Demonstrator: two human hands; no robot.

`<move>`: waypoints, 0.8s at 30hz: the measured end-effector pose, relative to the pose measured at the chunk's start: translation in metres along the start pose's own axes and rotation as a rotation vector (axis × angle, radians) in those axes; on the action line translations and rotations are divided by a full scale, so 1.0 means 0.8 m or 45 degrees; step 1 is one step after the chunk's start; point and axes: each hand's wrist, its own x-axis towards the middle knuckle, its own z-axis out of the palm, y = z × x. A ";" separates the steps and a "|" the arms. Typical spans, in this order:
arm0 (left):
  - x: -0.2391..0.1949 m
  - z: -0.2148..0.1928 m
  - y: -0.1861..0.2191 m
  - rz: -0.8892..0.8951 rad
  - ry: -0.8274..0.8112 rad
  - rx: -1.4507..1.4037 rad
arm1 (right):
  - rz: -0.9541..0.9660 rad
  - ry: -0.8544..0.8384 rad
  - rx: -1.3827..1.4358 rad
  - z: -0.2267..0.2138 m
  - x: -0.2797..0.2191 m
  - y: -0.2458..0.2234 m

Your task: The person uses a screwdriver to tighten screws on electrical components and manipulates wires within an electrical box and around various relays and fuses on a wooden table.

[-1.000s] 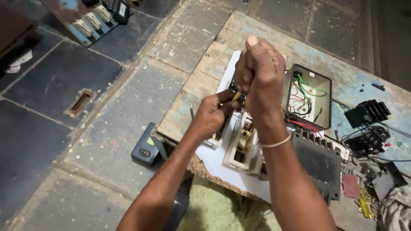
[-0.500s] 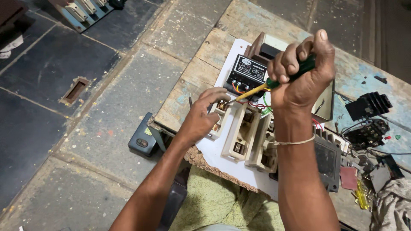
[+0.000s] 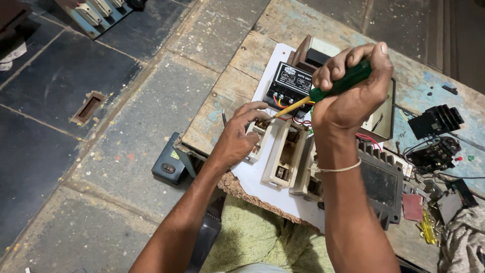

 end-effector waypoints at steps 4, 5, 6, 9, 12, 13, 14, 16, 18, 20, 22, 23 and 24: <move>0.000 0.000 -0.001 0.007 0.002 -0.003 | -0.068 -0.026 -0.050 0.005 -0.007 0.004; 0.000 0.000 -0.001 0.011 0.000 -0.009 | -0.078 -0.032 -0.065 0.006 -0.010 0.005; 0.000 0.000 -0.001 0.016 -0.002 -0.014 | -0.092 -0.050 -0.099 0.007 -0.012 0.007; 0.000 0.000 -0.003 0.010 0.000 -0.006 | -0.149 -0.126 -0.232 0.010 -0.020 0.012; 0.002 0.001 -0.005 0.083 0.002 -0.011 | -0.194 -0.200 -0.306 0.013 -0.025 0.014; 0.002 0.002 -0.006 0.067 0.002 -0.028 | -0.197 -0.220 -0.298 0.015 -0.025 0.015; 0.002 0.002 -0.006 0.052 0.002 -0.045 | -0.183 -0.231 -0.245 0.017 -0.024 0.015; 0.002 0.002 -0.006 0.006 -0.001 -0.093 | -0.187 -0.246 -0.220 0.022 -0.022 0.015; 0.000 0.001 -0.006 -0.058 -0.007 -0.157 | -0.203 -0.266 -0.278 0.027 -0.021 0.017; 0.001 0.001 -0.004 0.000 -0.019 -0.109 | -0.189 -0.313 -0.341 0.031 -0.019 0.017; 0.000 0.001 0.000 0.008 -0.016 -0.108 | -0.144 -0.376 -0.371 0.035 -0.017 0.015; 0.001 0.001 0.003 -0.012 -0.007 -0.131 | -0.117 -0.410 -0.369 0.037 -0.015 0.014; 0.001 0.002 0.005 -0.031 0.002 -0.155 | -0.085 -0.468 -0.358 0.040 -0.011 0.012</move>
